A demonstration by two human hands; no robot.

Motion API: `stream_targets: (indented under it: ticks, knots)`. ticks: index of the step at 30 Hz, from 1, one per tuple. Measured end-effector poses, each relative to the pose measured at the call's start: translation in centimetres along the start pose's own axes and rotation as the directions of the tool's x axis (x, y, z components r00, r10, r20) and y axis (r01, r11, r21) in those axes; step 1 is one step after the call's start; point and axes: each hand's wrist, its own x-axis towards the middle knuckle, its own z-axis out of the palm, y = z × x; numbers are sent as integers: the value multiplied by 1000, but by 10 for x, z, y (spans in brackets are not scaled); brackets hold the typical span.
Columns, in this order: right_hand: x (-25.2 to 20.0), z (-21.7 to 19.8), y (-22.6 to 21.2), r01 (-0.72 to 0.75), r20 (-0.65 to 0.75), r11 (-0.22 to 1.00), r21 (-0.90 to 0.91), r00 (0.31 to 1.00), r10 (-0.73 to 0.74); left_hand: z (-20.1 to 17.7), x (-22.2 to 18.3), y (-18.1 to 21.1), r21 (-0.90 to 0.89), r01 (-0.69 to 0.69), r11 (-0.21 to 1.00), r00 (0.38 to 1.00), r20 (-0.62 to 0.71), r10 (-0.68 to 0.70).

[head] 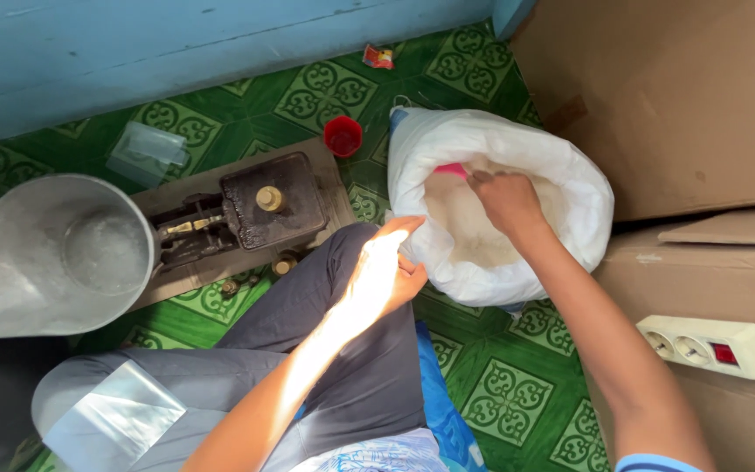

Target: Scooping powdered food from a large sack into small plastic bags and sealing them.

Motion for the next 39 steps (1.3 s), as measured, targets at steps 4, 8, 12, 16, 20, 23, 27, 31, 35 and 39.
stream_targets:
  ticks: [4,8,12,16,20,23,27,31,35,39]
  knots:
    - [-30,23,4,1,77,999,-35,997,1,-3,1,2,-11,-9,1000,1000,3,9]
    - [-68,1,-2,-112,106,994,1,988,111,-6,1,2,-15,-21,1000,1000,9,21]
    - [-92,-28,-13,-259,-68,961,94,962,266,-7,0,-1,3,-22,1000,999,25,22]
    - [-89,-8,-16,-298,-240,955,14,926,292,-7,-1,3,0,-24,1000,999,31,24]
    - [-69,23,-11,-334,-441,940,-70,856,271,-10,-5,8,-11,-3,1000,1000,30,3]
    - [-50,40,-9,-346,-444,936,-58,849,286,-12,-7,8,-13,3,1000,1000,22,-3]
    - [-18,50,-11,-324,-345,941,101,875,339,-9,-7,5,-20,-3,1000,1000,22,3]
    - [4,59,10,-276,-198,949,152,932,303,-7,-6,3,-29,1,1000,1000,27,-1]
    - [0,30,24,-176,38,961,212,984,172,-10,-6,7,-12,-9,1000,1000,19,10]
    - [-10,37,23,-133,168,976,171,980,104,-10,-4,2,0,-27,1000,1000,9,27]
